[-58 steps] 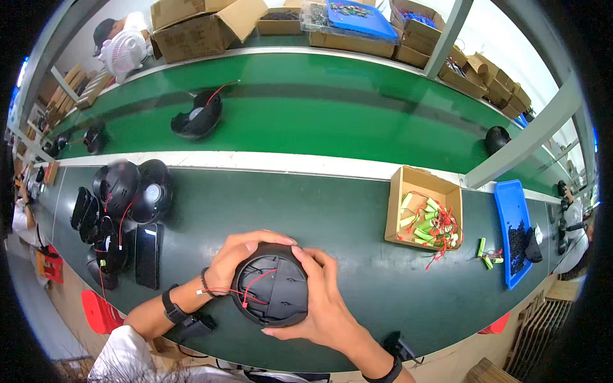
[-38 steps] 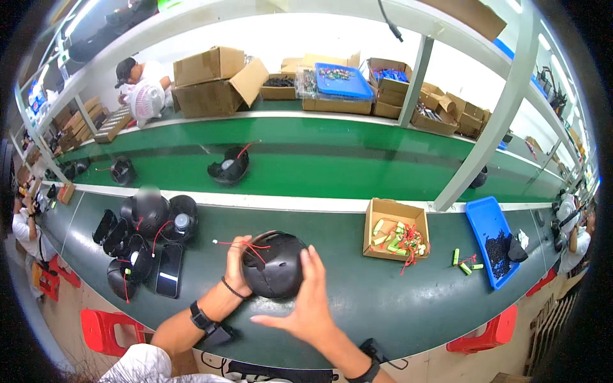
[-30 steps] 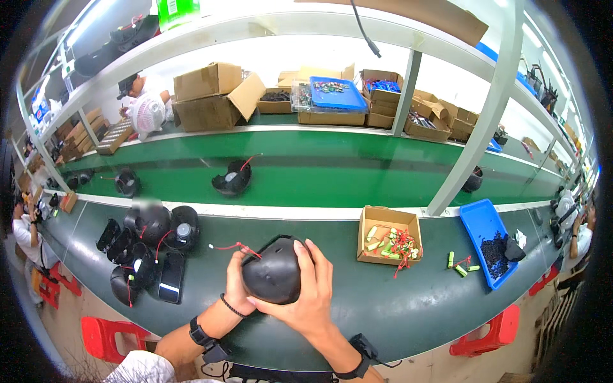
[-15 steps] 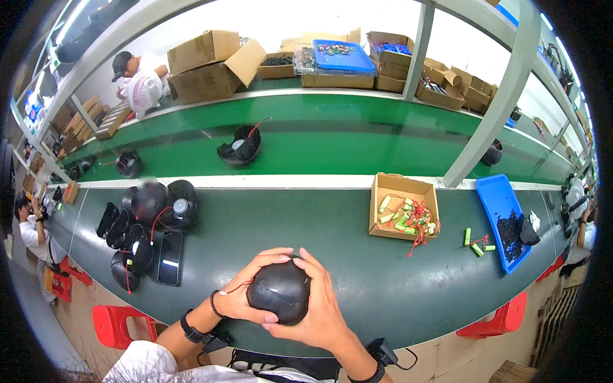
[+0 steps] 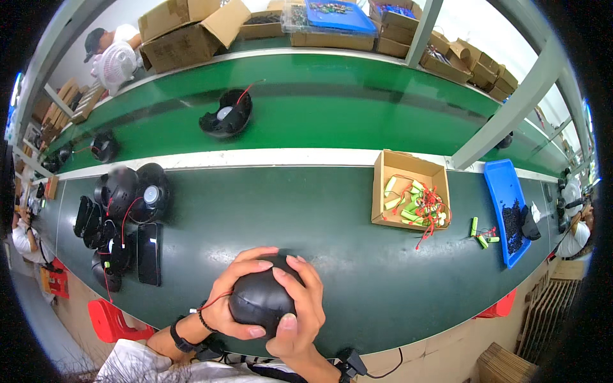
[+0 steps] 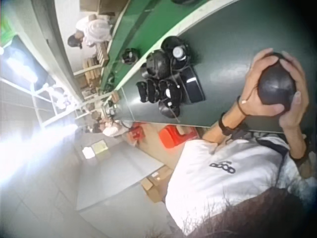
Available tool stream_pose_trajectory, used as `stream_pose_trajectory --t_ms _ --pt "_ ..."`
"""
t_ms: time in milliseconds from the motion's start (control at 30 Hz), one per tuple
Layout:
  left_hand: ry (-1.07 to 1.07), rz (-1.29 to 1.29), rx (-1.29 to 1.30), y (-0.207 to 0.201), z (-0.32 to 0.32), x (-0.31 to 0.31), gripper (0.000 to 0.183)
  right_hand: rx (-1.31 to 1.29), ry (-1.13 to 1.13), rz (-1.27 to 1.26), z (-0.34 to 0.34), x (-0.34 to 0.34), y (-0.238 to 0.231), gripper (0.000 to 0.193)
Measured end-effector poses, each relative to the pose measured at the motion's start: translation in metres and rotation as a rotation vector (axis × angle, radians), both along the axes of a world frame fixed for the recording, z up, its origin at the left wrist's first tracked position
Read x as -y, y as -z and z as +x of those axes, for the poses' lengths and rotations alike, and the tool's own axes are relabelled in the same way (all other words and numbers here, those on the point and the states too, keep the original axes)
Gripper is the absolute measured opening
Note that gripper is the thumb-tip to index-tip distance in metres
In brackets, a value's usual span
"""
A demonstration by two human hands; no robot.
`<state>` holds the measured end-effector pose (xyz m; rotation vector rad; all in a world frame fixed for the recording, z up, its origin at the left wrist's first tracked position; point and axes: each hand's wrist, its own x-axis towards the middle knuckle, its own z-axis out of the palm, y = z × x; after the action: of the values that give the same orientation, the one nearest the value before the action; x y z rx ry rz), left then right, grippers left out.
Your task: Assembling plastic shells, batteries, and internal components of portable speakers at a factory workstation.
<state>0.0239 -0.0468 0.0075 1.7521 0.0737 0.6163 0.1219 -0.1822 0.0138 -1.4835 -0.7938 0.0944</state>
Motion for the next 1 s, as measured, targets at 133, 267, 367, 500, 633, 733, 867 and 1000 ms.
stream_pose_trajectory --t_ms 133,267,367,500,633,733,867,1000 --pt "-0.031 0.004 0.041 0.001 0.001 0.002 0.094 -0.009 -0.017 -0.027 0.003 0.001 -0.003 0.060" --pt "0.011 -0.041 -0.010 0.008 -0.001 0.002 0.096 -0.088 -0.105 -0.038 0.005 0.002 -0.003 0.062" --pt "0.027 -0.163 -0.042 0.016 -0.010 0.000 0.104 -0.147 -0.263 -0.072 0.013 0.011 0.000 0.069" --pt "0.097 -0.154 -0.059 0.016 -0.012 -0.002 0.107 -0.186 -0.301 -0.050 0.017 0.018 0.011 0.092" --pt "0.107 -0.287 0.020 0.023 -0.009 -0.002 0.106 -0.139 -0.286 -0.043 0.015 0.011 0.019 0.092" --pt "0.127 -0.277 0.035 0.022 -0.007 -0.002 0.107 -0.164 -0.235 -0.001 0.010 0.011 0.020 0.091" --pt "0.110 -0.357 0.051 0.022 -0.007 0.000 0.105 -0.167 -0.230 -0.003 0.010 0.007 0.016 0.089" --pt "0.095 -0.388 0.051 0.028 -0.004 -0.003 0.105 -0.170 -0.205 -0.057 0.010 0.007 0.007 0.080"
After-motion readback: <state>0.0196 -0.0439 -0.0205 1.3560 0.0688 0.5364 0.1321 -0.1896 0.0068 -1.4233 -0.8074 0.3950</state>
